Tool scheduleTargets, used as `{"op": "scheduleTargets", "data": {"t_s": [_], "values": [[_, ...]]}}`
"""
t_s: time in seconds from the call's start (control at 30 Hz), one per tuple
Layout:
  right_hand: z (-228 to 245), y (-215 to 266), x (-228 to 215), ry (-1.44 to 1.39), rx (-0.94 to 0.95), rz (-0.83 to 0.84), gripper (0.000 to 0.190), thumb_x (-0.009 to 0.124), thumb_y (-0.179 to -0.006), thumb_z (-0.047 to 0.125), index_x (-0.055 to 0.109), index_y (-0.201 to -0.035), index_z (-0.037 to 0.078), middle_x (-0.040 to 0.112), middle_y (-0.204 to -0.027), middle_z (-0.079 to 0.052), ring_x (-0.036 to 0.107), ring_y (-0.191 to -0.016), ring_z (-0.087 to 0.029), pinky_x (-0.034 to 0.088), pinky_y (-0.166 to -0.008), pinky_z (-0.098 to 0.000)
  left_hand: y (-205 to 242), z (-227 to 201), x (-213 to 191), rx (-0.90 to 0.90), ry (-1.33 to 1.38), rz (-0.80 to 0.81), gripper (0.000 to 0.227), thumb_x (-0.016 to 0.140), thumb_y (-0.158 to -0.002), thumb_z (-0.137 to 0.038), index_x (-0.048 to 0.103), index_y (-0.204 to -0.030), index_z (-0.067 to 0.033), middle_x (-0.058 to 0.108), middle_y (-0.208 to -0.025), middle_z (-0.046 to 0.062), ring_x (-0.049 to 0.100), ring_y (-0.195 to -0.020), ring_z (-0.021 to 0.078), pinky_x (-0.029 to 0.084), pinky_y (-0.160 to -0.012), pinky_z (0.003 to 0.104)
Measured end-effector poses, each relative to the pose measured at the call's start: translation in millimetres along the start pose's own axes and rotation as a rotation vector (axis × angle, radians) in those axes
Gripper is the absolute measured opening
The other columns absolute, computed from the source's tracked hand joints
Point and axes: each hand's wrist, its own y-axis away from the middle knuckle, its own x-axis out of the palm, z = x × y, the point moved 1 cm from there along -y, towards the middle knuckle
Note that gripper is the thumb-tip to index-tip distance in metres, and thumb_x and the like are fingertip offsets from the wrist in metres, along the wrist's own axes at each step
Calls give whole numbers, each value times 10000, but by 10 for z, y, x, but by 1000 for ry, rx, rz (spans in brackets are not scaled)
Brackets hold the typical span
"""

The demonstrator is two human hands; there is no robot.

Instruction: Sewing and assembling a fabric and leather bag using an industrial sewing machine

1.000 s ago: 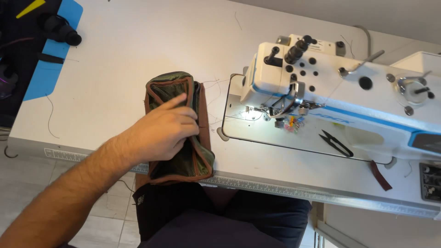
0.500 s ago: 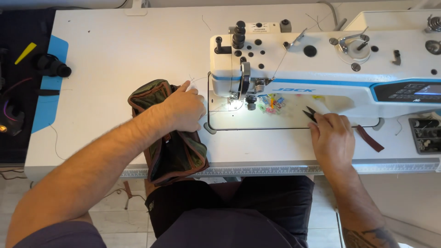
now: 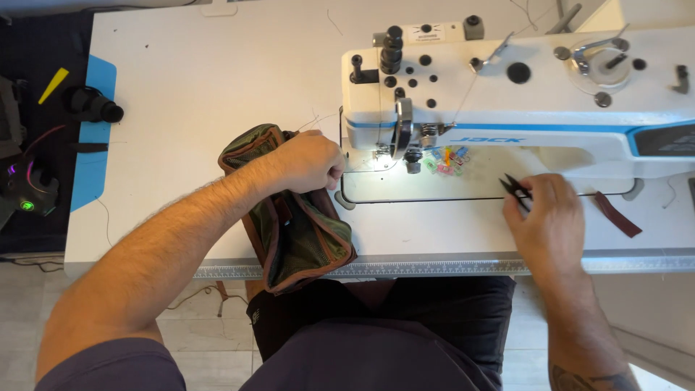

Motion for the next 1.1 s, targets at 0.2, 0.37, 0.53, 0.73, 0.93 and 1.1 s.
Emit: {"op": "scheduleTargets", "data": {"t_s": [0.2, 0.37, 0.53, 0.73, 0.93, 1.1], "values": [[1288, -206, 192, -873, 285, 420, 301, 663, -879, 28, 682, -1179, 8, 741, -1050, -283, 700, -1017, -516, 593, -823, -560, 130, 32, -20, -22, 232, -159, 89, 786, -851, -186, 761, -856, -101, 737, -838, 126, 732, -914, 377, 569, -863, 497], [1860, -594, 436, -770, 43, 369, 277, 628, -990, 192, 681, -1186, 4, 717, -1009, -230, 710, -953, -464, 607, -702, -473, 168, 78, -66, -36, 280, -171, 106, 762, -878, -183, 753, -877, -77, 736, -854, 141, 735, -913, 385, 583, -793, 487], [2007, -885, 563, -653, -11, 415, 333, 548, -1058, 252, 702, -1151, -29, 716, -948, -224, 709, -897, -456, 590, -656, -484, 50, 217, -20, -109, 280, -180, 148, 768, -878, -248, 771, -907, -104, 738, -847, 143, 737, -938, 403, 595, -800, 504], [2178, -1128, 450, -695, 95, 568, 335, 570, -1031, 214, 725, -1115, -72, 737, -885, -274, 734, -901, -441, 597, -672, -452, 12, 275, 32, -126, 282, -217, 139, 789, -863, -291, 777, -881, -153, 741, -820, 109, 750, -919, 378, 605, -779, 495], [2283, -1182, 531, -669, 161, 610, 349, 548, -1023, 212, 711, -1107, -85, 726, -853, -278, 733, -870, -426, 573, -643, -452, 126, 183, -102, -153, 255, -209, 136, 762, -891, -257, 779, -927, -126, 737, -855, 151, 747, -948, 397, 606, -794, 511], [2465, -1198, 416, -668, 219, 576, 340, 566, -994, 213, 724, -1065, -78, 723, -827, -270, 728, -855, -428, 563, -652, -456, 166, 132, -133, -180, 234, -216, 76, 731, -890, -179, 775, -935, -135, 730, -853, 138, 745, -940, 397, 604, -771, 525]]}}
